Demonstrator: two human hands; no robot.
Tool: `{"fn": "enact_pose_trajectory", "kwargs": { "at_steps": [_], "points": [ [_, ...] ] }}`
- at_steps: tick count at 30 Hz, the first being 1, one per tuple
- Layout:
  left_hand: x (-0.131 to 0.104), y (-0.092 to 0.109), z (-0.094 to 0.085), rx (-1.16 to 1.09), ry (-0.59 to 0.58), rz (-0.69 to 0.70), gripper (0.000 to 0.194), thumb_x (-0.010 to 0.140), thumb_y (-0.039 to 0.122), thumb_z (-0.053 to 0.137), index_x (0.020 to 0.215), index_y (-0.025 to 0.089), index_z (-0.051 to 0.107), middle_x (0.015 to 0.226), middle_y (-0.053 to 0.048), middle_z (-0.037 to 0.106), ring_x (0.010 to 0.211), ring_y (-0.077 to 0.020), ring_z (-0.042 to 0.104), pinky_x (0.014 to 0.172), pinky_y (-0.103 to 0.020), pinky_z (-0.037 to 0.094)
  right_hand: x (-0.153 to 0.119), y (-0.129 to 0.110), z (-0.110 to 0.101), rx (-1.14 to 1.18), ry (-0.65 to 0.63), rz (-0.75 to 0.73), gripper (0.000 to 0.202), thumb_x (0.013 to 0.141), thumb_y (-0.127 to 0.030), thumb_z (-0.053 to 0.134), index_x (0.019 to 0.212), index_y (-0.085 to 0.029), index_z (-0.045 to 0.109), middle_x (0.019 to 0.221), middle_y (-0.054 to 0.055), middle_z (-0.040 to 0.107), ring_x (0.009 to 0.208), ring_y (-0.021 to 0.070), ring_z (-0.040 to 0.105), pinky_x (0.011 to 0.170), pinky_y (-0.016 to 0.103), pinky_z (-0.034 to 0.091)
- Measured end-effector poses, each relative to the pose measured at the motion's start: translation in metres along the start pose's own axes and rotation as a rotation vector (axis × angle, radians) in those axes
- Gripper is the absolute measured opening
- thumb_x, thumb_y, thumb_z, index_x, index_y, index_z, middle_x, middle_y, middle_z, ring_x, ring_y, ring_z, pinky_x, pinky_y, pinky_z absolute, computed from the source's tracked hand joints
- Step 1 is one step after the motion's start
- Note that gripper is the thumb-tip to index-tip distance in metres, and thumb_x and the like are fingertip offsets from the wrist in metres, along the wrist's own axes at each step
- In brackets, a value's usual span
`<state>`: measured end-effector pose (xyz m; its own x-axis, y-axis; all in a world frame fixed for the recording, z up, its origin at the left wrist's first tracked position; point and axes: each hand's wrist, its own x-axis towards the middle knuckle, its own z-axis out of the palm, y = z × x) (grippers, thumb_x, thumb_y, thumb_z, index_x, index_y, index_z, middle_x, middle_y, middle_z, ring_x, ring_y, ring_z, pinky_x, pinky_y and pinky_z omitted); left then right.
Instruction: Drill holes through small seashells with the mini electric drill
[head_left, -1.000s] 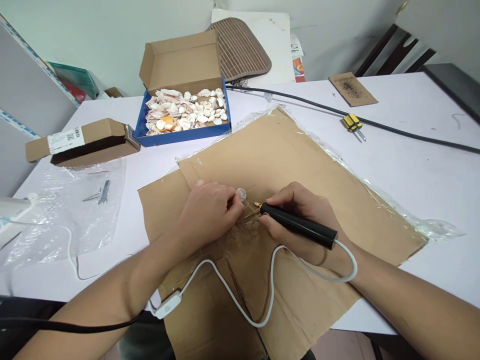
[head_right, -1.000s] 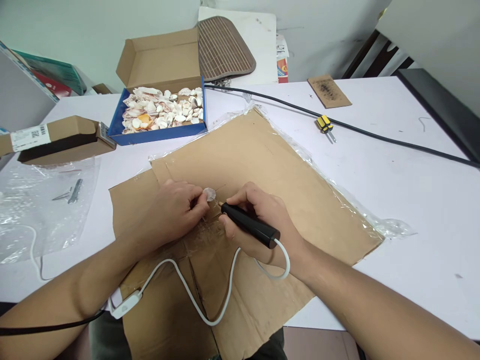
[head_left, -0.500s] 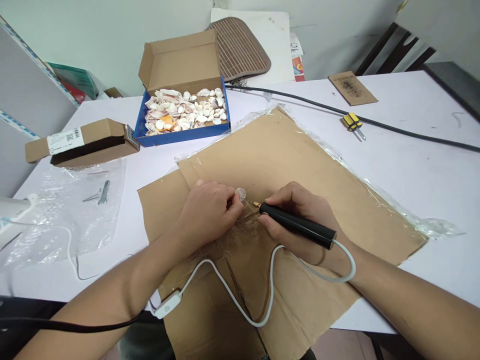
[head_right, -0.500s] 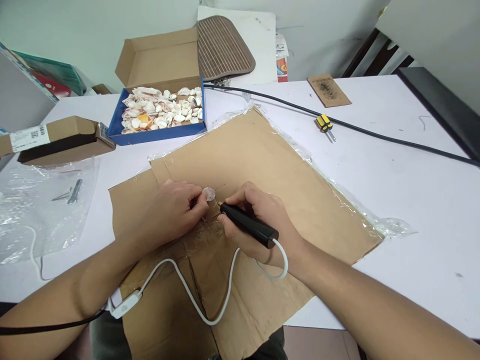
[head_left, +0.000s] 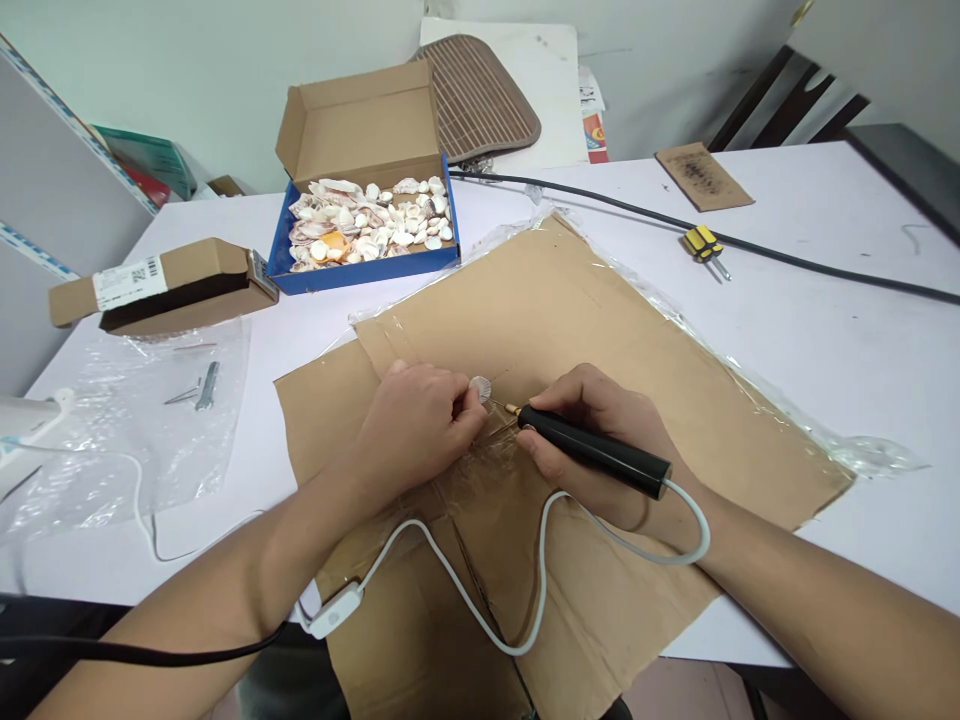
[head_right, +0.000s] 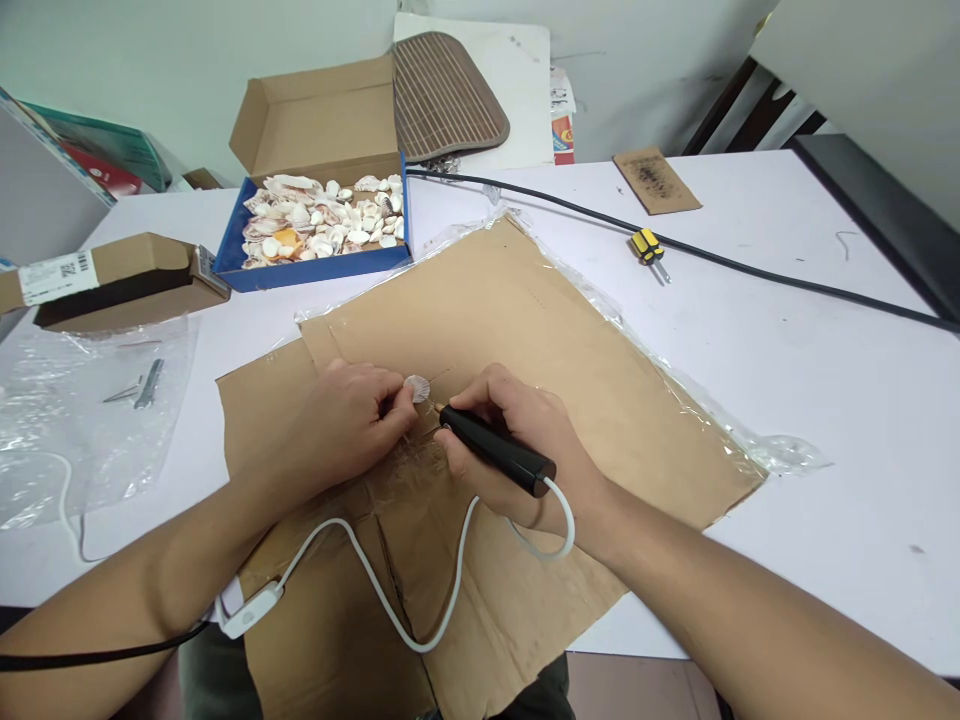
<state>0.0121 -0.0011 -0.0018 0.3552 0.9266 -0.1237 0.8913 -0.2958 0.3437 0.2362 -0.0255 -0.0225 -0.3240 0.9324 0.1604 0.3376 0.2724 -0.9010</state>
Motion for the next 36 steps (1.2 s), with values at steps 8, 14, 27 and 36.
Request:
{"fn": "enact_pose_trajectory", "kwargs": {
  "at_steps": [8,14,27,36],
  "points": [
    [-0.0003,-0.0007,0.0009,-0.02,-0.007,-0.004,0.04,0.101,0.031,0.044,0.062,0.024,0.036,0.064,-0.002,0.06,0.068,-0.0206,0.05,0.076,-0.042,0.029,0.0001,-0.0006,-0.0005,-0.003,-0.009,0.004,0.02,0.093,-0.034,0.078,0.098,-0.025,0.061,0.075,-0.004,0.072,0.058,0.0141,0.063,0.053,0.03,0.047],
    [0.0001,-0.0012,0.0014,-0.027,-0.005,-0.01,0.041,0.101,0.033,0.043,0.062,0.024,0.035,0.062,-0.002,0.057,0.066,-0.02,0.047,0.076,-0.042,0.028,0.0008,-0.0011,-0.0003,0.003,-0.005,0.004,0.019,0.092,-0.034,0.078,0.098,-0.025,0.061,0.075,-0.004,0.072,0.057,0.0143,0.062,0.052,0.03,0.047],
    [-0.0003,-0.0019,0.0018,-0.017,-0.005,-0.004,0.041,0.101,0.032,0.042,0.062,0.023,0.036,0.063,-0.002,0.058,0.067,-0.0196,0.048,0.075,-0.042,0.028,0.0004,-0.0008,-0.0004,0.004,0.001,0.005,0.02,0.092,-0.034,0.078,0.097,-0.026,0.061,0.075,-0.003,0.072,0.057,0.0145,0.062,0.052,0.03,0.047],
    [0.0004,-0.0021,0.0025,-0.02,0.011,-0.008,0.04,0.101,0.032,0.044,0.062,0.024,0.035,0.063,-0.002,0.058,0.065,-0.0195,0.047,0.076,-0.042,0.029,-0.0007,0.0027,0.0007,0.03,-0.007,0.009,0.02,0.093,-0.034,0.079,0.098,-0.026,0.061,0.075,-0.003,0.071,0.058,0.0144,0.062,0.053,0.03,0.046]
  ]
}}
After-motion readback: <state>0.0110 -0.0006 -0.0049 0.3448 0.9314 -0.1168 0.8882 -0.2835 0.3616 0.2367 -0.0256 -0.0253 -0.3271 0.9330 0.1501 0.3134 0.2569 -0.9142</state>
